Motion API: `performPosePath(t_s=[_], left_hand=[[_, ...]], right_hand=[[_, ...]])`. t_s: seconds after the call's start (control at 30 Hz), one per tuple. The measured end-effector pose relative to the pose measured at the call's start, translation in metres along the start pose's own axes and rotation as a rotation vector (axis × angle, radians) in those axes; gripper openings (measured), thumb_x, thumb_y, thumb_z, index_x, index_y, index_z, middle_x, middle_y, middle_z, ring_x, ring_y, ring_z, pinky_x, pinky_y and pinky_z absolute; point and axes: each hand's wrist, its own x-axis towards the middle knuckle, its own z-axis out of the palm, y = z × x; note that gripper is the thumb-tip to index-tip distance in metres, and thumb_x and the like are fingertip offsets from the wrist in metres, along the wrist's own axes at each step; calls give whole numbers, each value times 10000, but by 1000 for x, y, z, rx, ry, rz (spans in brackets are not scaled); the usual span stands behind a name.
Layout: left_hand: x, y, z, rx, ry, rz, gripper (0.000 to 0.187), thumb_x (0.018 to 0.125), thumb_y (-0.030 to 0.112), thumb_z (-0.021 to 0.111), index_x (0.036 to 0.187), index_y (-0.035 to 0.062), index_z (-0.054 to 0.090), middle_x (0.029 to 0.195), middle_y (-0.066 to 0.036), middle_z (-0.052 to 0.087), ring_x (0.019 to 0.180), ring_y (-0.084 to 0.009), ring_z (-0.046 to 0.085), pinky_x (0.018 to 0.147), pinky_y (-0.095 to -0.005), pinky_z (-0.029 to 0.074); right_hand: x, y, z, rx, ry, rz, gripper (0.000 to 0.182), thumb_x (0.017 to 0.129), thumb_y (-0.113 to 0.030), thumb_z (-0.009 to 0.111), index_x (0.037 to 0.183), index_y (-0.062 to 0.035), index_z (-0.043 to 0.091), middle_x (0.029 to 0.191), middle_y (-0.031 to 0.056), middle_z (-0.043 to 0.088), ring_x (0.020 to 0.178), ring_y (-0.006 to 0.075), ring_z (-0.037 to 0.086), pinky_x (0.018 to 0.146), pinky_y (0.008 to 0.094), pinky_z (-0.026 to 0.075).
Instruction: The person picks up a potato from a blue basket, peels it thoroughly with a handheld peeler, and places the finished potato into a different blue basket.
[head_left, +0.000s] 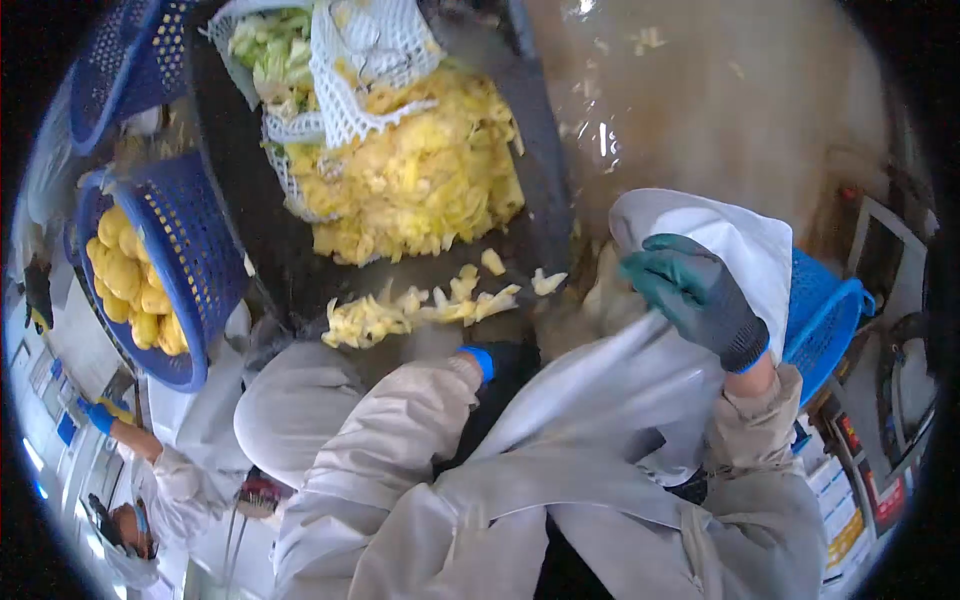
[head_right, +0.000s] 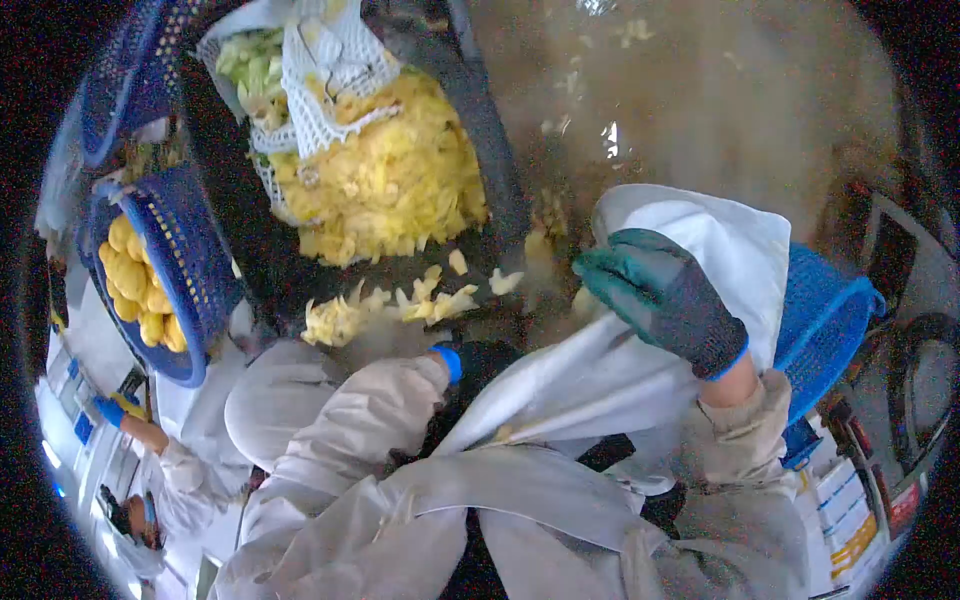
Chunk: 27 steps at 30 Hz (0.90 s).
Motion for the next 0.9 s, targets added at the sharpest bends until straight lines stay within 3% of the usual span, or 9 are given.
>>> performPosePath(t_s=[0.13,0.27,0.37,0.4,0.47,0.53,0.67,0.73,0.9], left_hand=[[-10,14,-32,103,142,84,383,860,286,546,1156,49,598,1102,-176,631,1036,-332,595,926,-403,444],[-42,29,-43,224,323,123,386,855,278,549,1163,47,588,1079,-184,636,1014,-334,603,907,-405,453],[-70,49,-52,293,514,175,389,852,271,552,1168,46,581,1062,-191,640,998,-336,609,893,-407,459],[-80,57,-55,303,579,200,391,851,269,553,1170,46,579,1057,-193,641,993,-337,610,888,-408,461],[-100,76,-58,304,707,252,393,849,265,554,1173,45,574,1046,-197,644,982,-338,614,879,-409,465],[-116,94,-53,295,831,294,396,846,261,556,1177,44,569,1034,-201,646,971,-339,618,869,-410,469],[-117,112,-13,309,1077,293,402,842,252,559,1184,42,559,1012,-209,651,950,-342,626,851,-413,478],[-115,121,5,292,1155,294,405,839,248,561,1188,41,555,1001,-213,654,939,-343,630,841,-414,482],[-139,104,3,433,1078,481,429,806,163,592,1211,32,537,1200,-171,574,1105,-303,557,935,-371,433]], right_hand=[[-8,-8,7,-140,286,-194,289,859,-120,578,1141,-79,620,1113,95,621,1039,303,557,939,376,432],[-43,-36,5,539,698,-112,298,923,-110,493,1189,-3,573,1165,141,610,1080,247,573,966,320,409],[-121,-46,-12,-223,1006,-245,380,974,-207,401,1210,67,518,1186,177,593,1144,265,551,960,352,421],[-148,-43,-5,-128,1114,-222,366,973,-202,413,1195,62,535,1176,178,596,1140,260,552,961,352,427],[-214,-50,5,-664,999,35,343,967,-190,446,1173,62,553,1190,162,589,1130,241,553,966,346,430],[-263,-1,52,504,1161,127,298,958,-145,468,1160,49,570,1214,143,578,1114,215,553,972,334,424],[-321,6,126,531,882,307,349,929,-120,520,1244,31,516,1227,145,570,1117,204,541,975,328,413],[-306,-57,151,347,801,337,445,901,-183,572,1286,21,481,1227,158,572,1124,229,536,972,350,410],[-312,-54,190,-83,940,319,474,874,-285,589,1274,-44,510,1201,187,578,1076,313,561,920,386,428]])
